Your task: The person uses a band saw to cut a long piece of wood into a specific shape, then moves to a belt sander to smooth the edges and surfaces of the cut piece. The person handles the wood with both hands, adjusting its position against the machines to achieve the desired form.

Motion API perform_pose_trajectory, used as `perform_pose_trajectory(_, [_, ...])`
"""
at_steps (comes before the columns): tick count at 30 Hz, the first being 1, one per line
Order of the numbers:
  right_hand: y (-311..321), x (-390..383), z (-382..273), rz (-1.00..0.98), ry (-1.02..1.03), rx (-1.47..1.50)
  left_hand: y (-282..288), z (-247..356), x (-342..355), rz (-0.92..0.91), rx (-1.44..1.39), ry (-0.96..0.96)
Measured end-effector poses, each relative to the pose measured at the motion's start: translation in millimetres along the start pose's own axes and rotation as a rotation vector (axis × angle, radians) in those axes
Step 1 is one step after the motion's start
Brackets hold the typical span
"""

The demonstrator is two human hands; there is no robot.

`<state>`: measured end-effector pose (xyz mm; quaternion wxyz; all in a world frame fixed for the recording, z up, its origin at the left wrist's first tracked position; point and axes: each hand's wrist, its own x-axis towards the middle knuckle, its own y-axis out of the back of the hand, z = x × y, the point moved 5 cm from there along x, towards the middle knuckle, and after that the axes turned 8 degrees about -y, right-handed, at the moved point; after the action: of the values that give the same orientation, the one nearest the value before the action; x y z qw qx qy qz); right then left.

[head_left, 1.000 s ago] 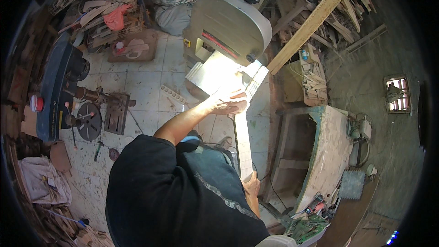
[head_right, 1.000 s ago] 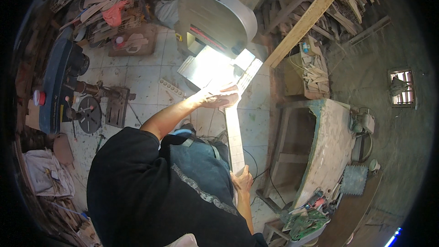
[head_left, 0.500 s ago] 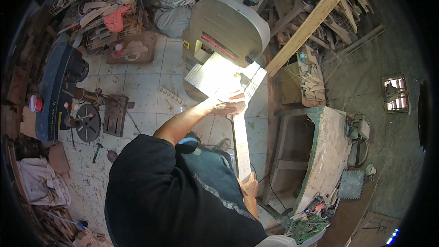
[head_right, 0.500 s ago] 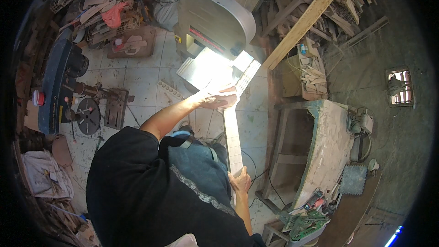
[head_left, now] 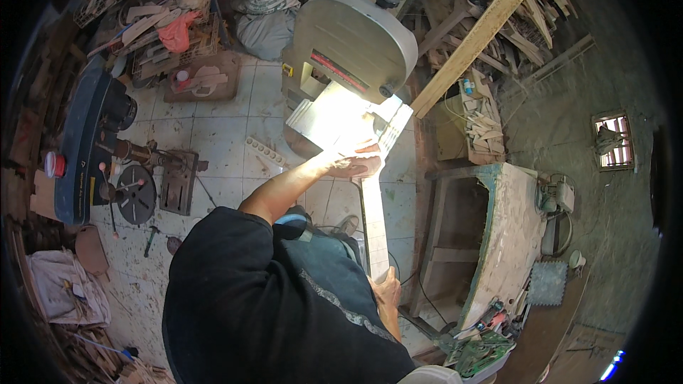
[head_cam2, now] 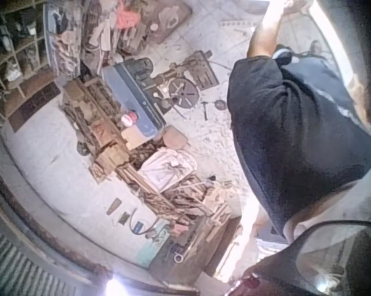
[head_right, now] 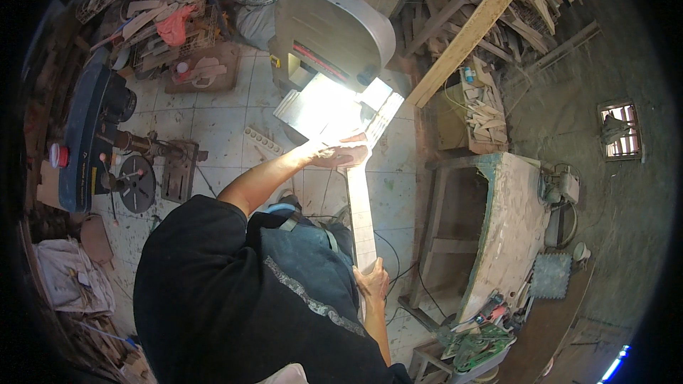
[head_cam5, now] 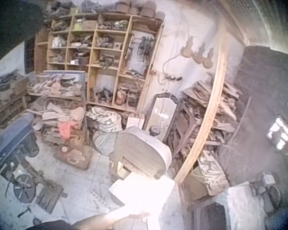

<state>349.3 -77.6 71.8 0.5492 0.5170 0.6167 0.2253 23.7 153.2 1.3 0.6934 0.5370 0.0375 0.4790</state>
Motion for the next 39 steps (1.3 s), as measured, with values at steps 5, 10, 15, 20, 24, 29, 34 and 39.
perform_pose_trajectory(5, [-9.2, -0.4, 7.6, 0.010, 0.025, 0.024, 0.8, 0.0, 0.5, -0.012, -0.013, -0.005])
perform_pose_trajectory(10, [-9.3, -9.5, -0.9, 0.006, -0.006, -0.009, 2.4, 1.7, -4.5, -0.031, -0.047, -0.011])
perform_pose_trajectory(15, [-21.8, -17.7, -3.3, 0.005, -0.004, 0.052, 0.0, -3.1, -11.0, -0.058, -0.106, -0.009])
perform_pose_trajectory(20, [-23.5, -25.4, -15.6, 0.001, -0.044, 0.046, -5.7, -7.9, -16.6, -0.057, 0.071, -0.045])
perform_pose_trajectory(24, [-27.7, -26.5, -17.8, 0.001, -0.062, 0.033, 3.9, -5.6, -15.2, -0.034, 0.045, -0.052])
perform_pose_trajectory(29, [-30.4, -28.6, -17.2, 0.006, -0.080, 0.031, 8.2, -3.4, -12.4, -0.029, 0.000, -0.040])
perform_pose_trajectory(34, [-29.2, -29.8, -21.6, -0.007, -0.089, 0.013, 9.0, -5.6, -16.3, -0.036, -0.028, -0.019])
perform_pose_trajectory(39, [-28.0, -32.6, -25.2, -0.008, -0.106, 0.018, 9.0, -5.1, -17.0, -0.044, -0.044, -0.013])
